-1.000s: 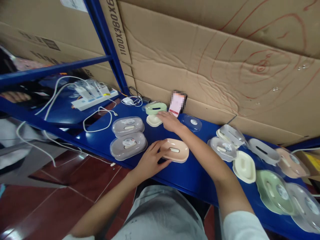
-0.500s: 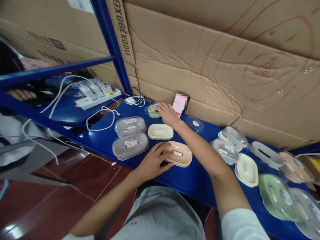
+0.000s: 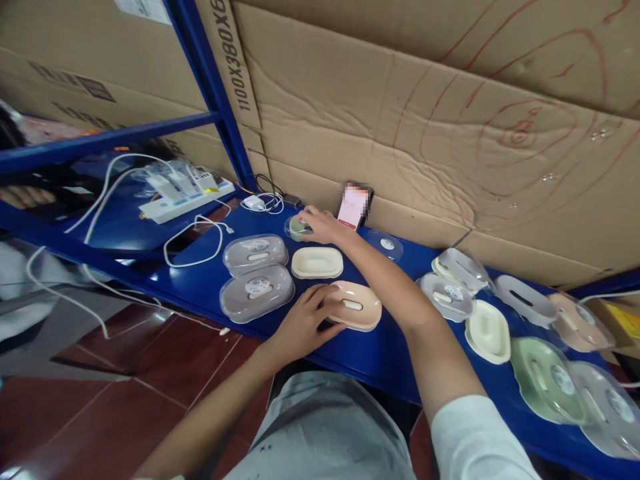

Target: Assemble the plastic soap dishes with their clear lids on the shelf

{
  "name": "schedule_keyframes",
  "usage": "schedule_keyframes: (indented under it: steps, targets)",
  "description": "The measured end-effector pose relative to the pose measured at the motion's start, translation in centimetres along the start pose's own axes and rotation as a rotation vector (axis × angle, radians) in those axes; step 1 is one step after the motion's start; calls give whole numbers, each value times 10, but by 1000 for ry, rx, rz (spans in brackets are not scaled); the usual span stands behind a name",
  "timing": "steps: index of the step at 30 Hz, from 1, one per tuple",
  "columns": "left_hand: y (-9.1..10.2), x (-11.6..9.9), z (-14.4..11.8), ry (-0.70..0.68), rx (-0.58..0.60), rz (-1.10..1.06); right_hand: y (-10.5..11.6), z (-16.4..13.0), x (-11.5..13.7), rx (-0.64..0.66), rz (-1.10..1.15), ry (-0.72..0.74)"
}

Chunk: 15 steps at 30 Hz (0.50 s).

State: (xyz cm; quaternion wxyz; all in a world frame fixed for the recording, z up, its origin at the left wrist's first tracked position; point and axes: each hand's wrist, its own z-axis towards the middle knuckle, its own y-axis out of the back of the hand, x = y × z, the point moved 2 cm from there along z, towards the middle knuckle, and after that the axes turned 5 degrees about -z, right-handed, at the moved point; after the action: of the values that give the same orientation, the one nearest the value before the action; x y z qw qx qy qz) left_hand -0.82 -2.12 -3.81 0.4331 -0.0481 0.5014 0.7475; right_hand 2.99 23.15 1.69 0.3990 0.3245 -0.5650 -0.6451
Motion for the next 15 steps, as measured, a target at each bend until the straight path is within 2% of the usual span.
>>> schedule_keyframes:
  steps: [4,7,9,12,15]
  targets:
    - [1,0,0,-3,-6,-23,9,1,4,-45,50,-2]
    - [2,0,0,8,-24,-72,25,-24,11,-149,74,-19]
    - [2,0,0,65,-45,-123,37,-63,21,-255,77,-56]
    - [2,1,0,203,-105,-199,48,-147,43,-424,70,-147]
    - [2,1,0,236,-133,-246,42,-231,69,-543,85,-253]
